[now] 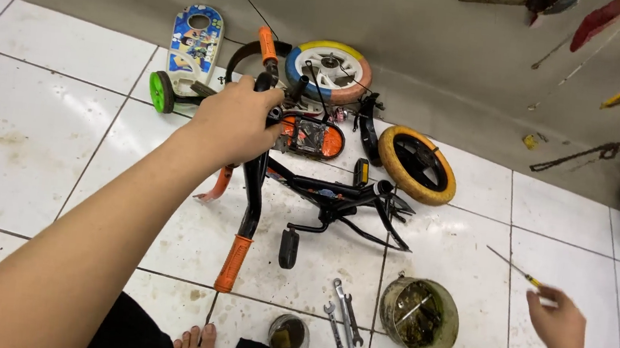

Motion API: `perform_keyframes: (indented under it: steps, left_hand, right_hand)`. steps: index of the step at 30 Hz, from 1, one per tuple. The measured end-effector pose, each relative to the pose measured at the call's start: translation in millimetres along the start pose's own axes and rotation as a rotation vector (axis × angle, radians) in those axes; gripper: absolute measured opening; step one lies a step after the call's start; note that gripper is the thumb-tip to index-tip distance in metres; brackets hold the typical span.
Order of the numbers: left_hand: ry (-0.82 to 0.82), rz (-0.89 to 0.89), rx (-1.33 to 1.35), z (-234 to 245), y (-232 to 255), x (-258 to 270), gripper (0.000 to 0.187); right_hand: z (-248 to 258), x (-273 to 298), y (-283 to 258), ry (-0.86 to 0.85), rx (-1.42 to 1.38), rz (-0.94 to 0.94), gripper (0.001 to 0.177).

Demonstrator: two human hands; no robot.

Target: Servicing and assembling the drivetrain of a small bicycle on the floor using various hand tools.

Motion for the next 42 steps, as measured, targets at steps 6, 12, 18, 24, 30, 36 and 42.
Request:
perform_keyframes:
  steps: [6, 12, 18, 24, 30, 36, 42]
  left_hand:
    - [-0.027, -0.047, 0.041, -3, -1, 4, 0.043]
    - [0.002, -0.054, -0.025, -1, -2, 4, 0.044]
    - [-0.005, -0.079, -0.01, -4, -4, 13, 0.038]
    - [0.026, -0.089, -0.032, -5, -11, 23, 0.046]
    - [0.164, -0.206, -0.034, 7, -6, 33, 0.05]
    - [0.124, -0.2, -0.077, 7, -5, 31, 0.047]
    - [0.097, -0.173, -0.085, 7, -8, 29, 0.047]
  right_hand:
    - [-156, 7, -149, -0.115, 1.853, -0.326, 0.043]
    - [-246, 20, -34, -0.721, 2.056, -0.495, 0.034]
    - [-297, 64, 97, -0.937, 1.975, -0.377, 0.028]
    - [-418, 168, 159, -1.374, 1.666, 0.743, 0.015]
    - [-356, 158, 224, -1.437, 2.13, 0.284, 0.008]
    - [-342, 149, 232, -1.424, 2.07, 0.417, 0.02]
    - [-336, 140, 243, -1.415, 2.131, 0.428, 0.013]
Point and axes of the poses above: each hand's wrist, its own x-axis away from the middle knuckle, its own z-axis out of the back of the hand, y = z × x, the point moved 9 cm from there along -x, towards the middle knuckle, and after that the axes turned 13 degrees about z, right-handed, at the moved point
